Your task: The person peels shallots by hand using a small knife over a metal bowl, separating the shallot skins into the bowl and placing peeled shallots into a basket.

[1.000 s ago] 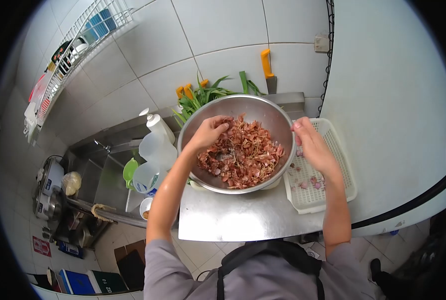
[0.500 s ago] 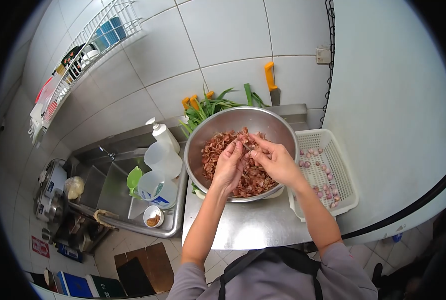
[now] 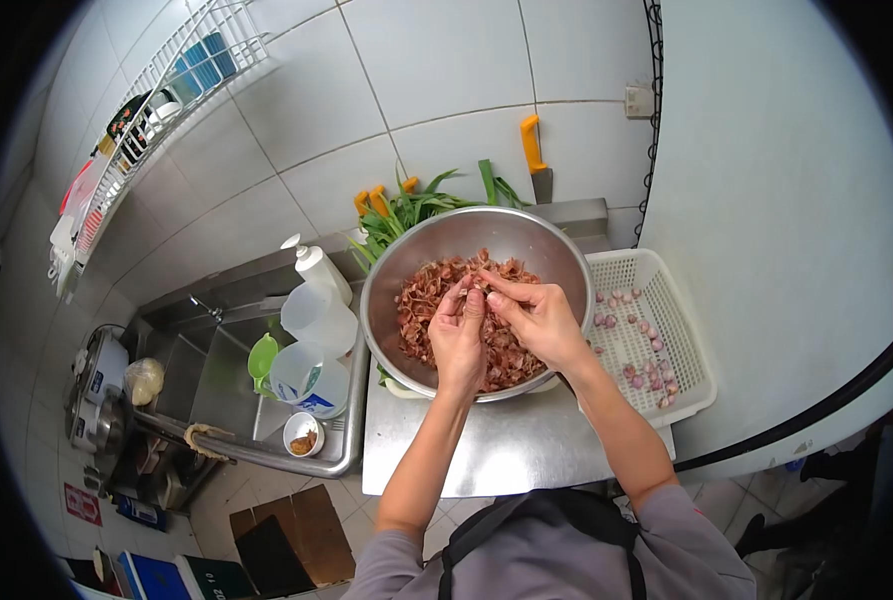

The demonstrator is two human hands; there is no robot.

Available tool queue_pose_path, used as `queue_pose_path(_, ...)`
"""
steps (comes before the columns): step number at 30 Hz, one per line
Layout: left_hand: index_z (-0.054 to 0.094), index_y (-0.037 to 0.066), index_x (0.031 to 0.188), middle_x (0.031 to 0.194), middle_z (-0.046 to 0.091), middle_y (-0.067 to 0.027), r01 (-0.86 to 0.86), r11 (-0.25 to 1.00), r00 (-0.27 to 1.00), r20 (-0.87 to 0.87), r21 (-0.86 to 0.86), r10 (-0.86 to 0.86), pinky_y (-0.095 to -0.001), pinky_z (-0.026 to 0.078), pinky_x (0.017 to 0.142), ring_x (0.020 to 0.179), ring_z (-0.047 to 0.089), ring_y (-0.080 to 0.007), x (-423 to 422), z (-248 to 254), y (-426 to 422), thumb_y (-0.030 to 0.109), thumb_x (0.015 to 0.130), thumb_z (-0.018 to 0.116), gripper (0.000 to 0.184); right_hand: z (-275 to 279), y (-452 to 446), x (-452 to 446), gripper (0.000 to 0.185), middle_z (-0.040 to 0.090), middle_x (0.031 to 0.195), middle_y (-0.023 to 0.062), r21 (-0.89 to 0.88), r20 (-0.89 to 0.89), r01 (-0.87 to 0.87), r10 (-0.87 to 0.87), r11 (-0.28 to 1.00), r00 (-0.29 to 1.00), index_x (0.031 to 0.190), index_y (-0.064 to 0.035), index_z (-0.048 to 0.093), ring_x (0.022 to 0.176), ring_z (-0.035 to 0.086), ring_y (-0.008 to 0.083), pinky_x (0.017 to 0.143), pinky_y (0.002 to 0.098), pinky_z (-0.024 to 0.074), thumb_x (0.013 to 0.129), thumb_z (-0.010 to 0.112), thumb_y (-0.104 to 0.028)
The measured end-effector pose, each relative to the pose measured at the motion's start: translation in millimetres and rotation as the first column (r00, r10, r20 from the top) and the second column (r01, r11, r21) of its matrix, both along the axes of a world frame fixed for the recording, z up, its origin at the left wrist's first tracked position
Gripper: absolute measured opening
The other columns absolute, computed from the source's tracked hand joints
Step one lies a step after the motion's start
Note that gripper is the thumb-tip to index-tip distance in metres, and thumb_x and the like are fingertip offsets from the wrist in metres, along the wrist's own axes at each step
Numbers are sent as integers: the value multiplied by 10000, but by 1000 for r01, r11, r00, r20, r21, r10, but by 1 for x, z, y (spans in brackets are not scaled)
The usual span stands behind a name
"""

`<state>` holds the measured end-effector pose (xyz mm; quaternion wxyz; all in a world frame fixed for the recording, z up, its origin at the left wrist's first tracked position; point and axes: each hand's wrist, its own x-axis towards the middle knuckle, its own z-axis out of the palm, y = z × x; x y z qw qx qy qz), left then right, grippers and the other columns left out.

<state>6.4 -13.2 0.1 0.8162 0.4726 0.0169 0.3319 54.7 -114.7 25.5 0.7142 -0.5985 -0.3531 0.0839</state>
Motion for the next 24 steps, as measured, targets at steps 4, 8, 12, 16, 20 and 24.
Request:
queue_pose_path(4,432,-59,1159,1076,532,-101,-19,1000,998,64,-1,19,-231,447,816,951,529,-127,5,-11,-4,109,864,528,352,5,-1,1,270,566,707,18,45,-323,-93,103,995,941,1106,-24,569,500,434,19,401,176,350,860,536,-129)
queue_pose_path(8,436,-43,1161,1086,530,-86,156,979,985,92,-128,-145,-234,449,811,935,529,-125,12,-11,3,124,895,472,317,3,1,11,286,496,649,-11,199,-573,-175,260,964,778,1138,-36,541,429,359,24,330,172,267,861,529,-106)
queue_pose_path(12,492,9,1092,1008,551,-45,306,935,951,100,-180,-293,-235,414,794,875,505,-104,11,-6,12,181,885,498,270,2,5,17,282,481,640,-13,124,-582,-178,217,976,784,1139,-44,544,429,356,25,337,172,261,865,522,-109)
queue_pose_path(16,445,-18,1163,1041,536,-63,208,960,978,63,-185,-200,-220,442,772,895,520,-105,12,-7,21,130,895,473,308,4,17,7,283,467,631,-16,-4,-466,-158,138,987,874,1139,-53,548,427,353,26,340,176,253,863,522,-112)
queue_pose_path(20,444,-24,1145,993,542,-68,175,963,985,31,-206,-172,-226,447,757,893,530,-128,16,-14,36,114,892,471,289,2,23,19,288,461,627,-19,-2,-530,-166,140,986,837,1141,-51,548,419,340,24,337,175,240,859,517,-103)
queue_pose_path(24,417,-35,1165,977,540,-76,204,941,969,-77,-270,-233,-243,445,789,918,531,-165,14,-12,49,108,898,451,304,-7,29,47,280,478,611,-3,-211,-346,-46,-30,976,938,1113,-24,562,456,391,50,348,195,280,854,530,-127)
